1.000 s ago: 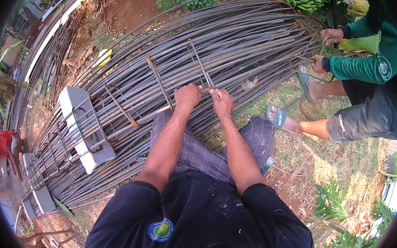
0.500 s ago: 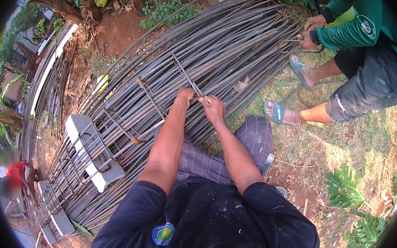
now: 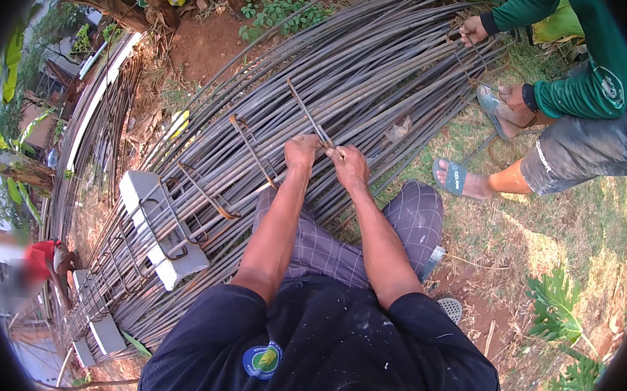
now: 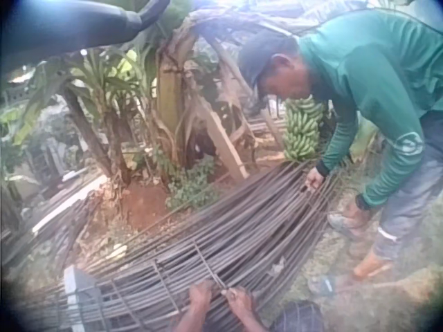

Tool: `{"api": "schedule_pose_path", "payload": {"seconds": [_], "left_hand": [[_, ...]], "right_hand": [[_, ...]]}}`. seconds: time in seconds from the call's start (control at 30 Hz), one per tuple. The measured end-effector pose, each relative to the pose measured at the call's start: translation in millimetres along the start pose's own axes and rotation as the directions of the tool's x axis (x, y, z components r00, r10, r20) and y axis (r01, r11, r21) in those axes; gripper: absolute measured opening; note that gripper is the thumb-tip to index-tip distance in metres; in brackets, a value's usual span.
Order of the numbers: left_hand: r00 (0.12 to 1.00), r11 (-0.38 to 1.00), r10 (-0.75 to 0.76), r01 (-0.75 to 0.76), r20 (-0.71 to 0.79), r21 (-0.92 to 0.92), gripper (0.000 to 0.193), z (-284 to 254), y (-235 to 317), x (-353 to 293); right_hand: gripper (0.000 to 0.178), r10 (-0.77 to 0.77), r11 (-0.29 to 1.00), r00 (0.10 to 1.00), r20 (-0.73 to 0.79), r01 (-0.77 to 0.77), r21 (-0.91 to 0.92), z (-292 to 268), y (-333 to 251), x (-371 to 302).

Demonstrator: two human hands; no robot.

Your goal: The person places metal stirrups onto a long rebar mat and secures them with wire ties. They move along the mat, positioning each stirrup and twisting the wire to fasten it in place.

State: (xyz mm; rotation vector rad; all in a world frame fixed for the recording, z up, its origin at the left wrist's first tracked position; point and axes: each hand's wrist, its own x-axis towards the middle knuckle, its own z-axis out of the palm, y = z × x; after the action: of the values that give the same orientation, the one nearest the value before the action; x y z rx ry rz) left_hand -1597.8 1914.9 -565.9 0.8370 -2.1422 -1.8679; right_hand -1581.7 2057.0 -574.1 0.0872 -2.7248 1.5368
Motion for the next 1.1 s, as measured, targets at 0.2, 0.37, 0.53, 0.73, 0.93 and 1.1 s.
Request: {"api": "schedule_pose_path", "payload": {"seconds": [0.2,0.37,0.53,0.73,0.93,1.1], "left_hand": [[0.855,0.86,0.489,-0.441,-0.17,0.256,0.018,25,7,-55],[0.784,0.516,0.605,-0.52,0.141,0.68,0.019,28,21,-71],[0.773,0.502,0.618,-0.526,0.141,0.686,0.038,22,-11,-99],[0.913,0.901,0.406,-0.408,0.045,0.146,0.047,50,-25,-113],[0.914,0.753,-0.314,0.404,0.255,-0.52,0.022,45,6,-116],[0.913,0.742,-0.235,0.39,0.332,-0.546,0.021,20,29,-94]], "right_hand": [[0.034,0.115,0.989,0.986,0.12,-0.125,0.078,4,10,15],[0.036,0.137,0.946,0.986,0.098,-0.16,0.281,8,27,16],[0.044,0.427,0.617,0.679,0.597,-0.702,0.357,-54,-30,30],[0.026,0.232,0.928,0.631,0.741,-0.372,0.026,-58,-20,73],[0.023,0.08,0.952,0.779,0.622,0.126,-0.28,-66,-19,66],[0.016,-0.188,0.627,0.884,0.427,0.443,-0.641,-63,-46,36]]}}
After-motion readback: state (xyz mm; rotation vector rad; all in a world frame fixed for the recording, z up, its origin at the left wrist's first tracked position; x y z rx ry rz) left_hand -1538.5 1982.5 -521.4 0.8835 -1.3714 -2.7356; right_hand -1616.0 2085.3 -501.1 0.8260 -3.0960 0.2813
